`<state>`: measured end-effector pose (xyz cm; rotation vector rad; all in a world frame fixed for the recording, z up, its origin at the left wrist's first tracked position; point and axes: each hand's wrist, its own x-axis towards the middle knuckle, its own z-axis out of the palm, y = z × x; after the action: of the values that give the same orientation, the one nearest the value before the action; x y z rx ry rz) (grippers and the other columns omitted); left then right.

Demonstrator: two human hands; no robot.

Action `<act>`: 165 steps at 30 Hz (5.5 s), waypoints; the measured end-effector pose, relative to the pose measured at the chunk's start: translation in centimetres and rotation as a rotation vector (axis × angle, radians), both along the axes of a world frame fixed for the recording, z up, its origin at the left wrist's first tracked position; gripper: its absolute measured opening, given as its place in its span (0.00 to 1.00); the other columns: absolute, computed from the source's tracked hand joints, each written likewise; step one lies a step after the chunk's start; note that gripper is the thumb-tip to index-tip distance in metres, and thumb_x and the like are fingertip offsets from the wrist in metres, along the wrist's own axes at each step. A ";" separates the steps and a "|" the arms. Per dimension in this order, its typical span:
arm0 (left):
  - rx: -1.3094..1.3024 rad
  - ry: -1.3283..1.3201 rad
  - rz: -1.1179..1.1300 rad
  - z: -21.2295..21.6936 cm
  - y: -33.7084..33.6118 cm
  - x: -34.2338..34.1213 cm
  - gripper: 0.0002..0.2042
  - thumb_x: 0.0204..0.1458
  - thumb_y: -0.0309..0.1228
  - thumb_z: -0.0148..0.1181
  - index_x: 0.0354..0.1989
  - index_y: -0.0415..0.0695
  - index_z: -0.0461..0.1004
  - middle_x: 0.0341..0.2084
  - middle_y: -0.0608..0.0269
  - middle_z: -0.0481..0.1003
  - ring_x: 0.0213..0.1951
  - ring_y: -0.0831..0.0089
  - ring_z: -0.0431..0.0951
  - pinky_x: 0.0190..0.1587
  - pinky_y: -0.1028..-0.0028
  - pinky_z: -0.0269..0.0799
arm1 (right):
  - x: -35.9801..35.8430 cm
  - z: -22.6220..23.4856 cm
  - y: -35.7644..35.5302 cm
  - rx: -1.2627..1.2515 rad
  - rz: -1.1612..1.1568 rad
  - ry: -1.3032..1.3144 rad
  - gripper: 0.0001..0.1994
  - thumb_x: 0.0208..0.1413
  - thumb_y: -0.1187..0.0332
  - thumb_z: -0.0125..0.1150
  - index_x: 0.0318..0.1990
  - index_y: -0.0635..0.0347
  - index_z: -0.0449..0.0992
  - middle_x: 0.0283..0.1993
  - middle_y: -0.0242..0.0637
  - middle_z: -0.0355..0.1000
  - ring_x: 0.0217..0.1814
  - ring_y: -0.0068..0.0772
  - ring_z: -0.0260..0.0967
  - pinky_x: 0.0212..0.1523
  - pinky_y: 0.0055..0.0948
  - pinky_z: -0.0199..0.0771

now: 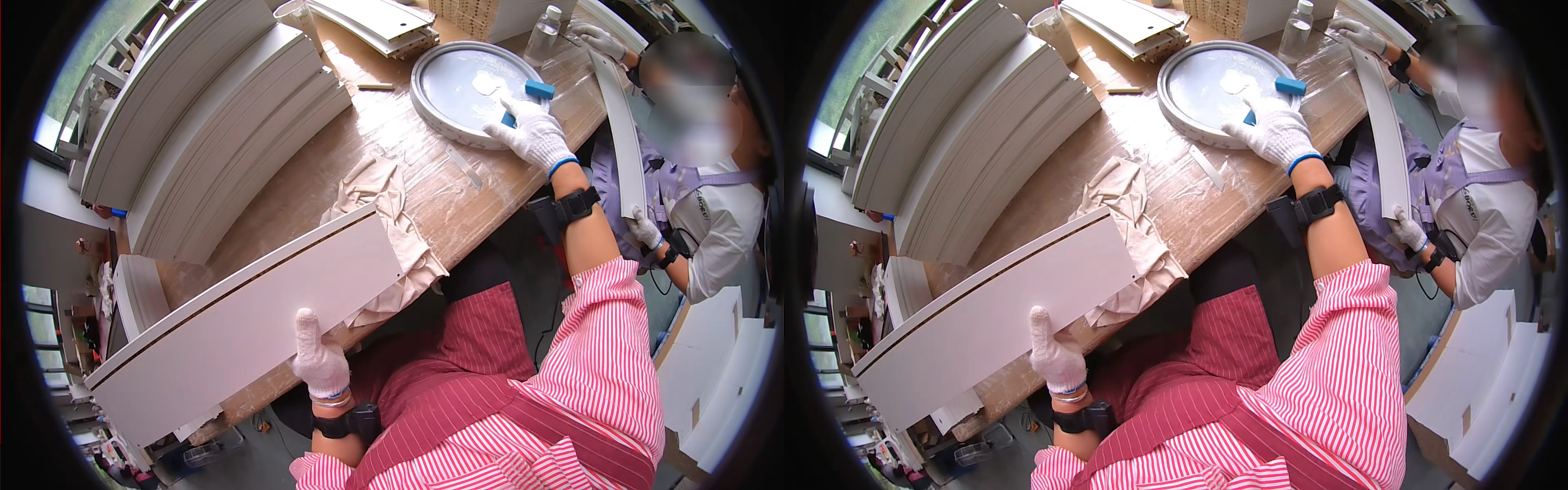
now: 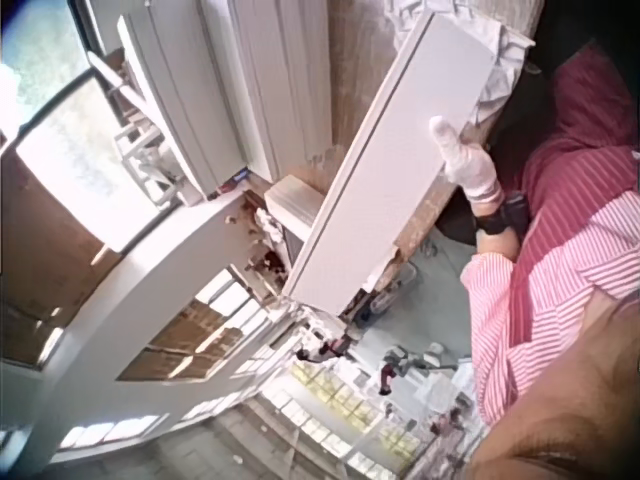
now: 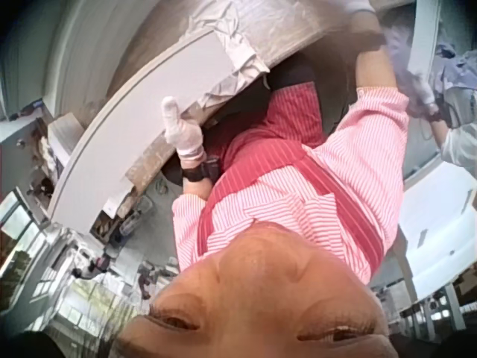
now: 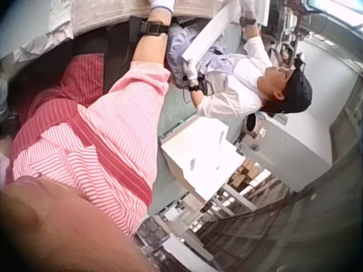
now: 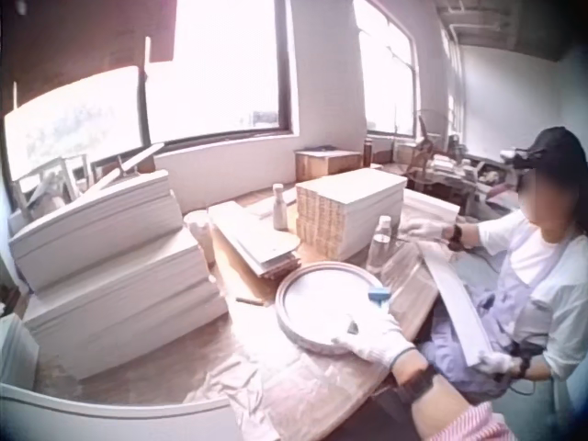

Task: Applying polish or finish to white furniture panels using a sanding sponge.

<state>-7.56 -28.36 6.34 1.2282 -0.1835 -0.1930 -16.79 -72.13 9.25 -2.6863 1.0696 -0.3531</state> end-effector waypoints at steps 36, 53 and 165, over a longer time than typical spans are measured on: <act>-0.342 0.769 -0.228 -4.0 -3.8 1.5 0.23 0.65 0.42 0.54 0.64 0.41 0.66 0.57 0.56 0.73 0.58 0.59 0.74 0.61 0.56 0.71 | 4.2 -4.7 11.4 0.405 0.489 -0.673 0.26 0.46 0.73 0.75 0.56 0.60 0.76 0.45 0.44 0.78 0.44 0.43 0.79 0.46 0.35 0.78; -0.287 0.760 -0.208 -4.5 -3.5 1.5 0.26 0.65 0.43 0.53 0.67 0.42 0.63 0.61 0.55 0.70 0.61 0.57 0.72 0.62 0.54 0.69 | 4.4 -3.6 11.4 0.198 0.611 -0.598 0.25 0.43 0.75 0.73 0.53 0.57 0.77 0.45 0.41 0.79 0.43 0.45 0.77 0.46 0.38 0.76; 0.036 -0.127 0.001 2.7 2.2 -4.8 0.10 0.57 0.24 0.68 0.46 0.37 0.79 0.38 0.66 0.80 0.40 0.77 0.78 0.45 0.75 0.76 | -1.2 -2.3 23.6 1.654 0.104 -1.278 0.20 0.67 0.54 0.56 0.59 0.55 0.70 0.60 0.39 0.70 0.62 0.39 0.66 0.62 0.44 0.68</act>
<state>-12.40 -26.11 9.05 1.2769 -0.2900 -0.1176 -18.01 -48.49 6.97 -0.6926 0.3446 -0.6045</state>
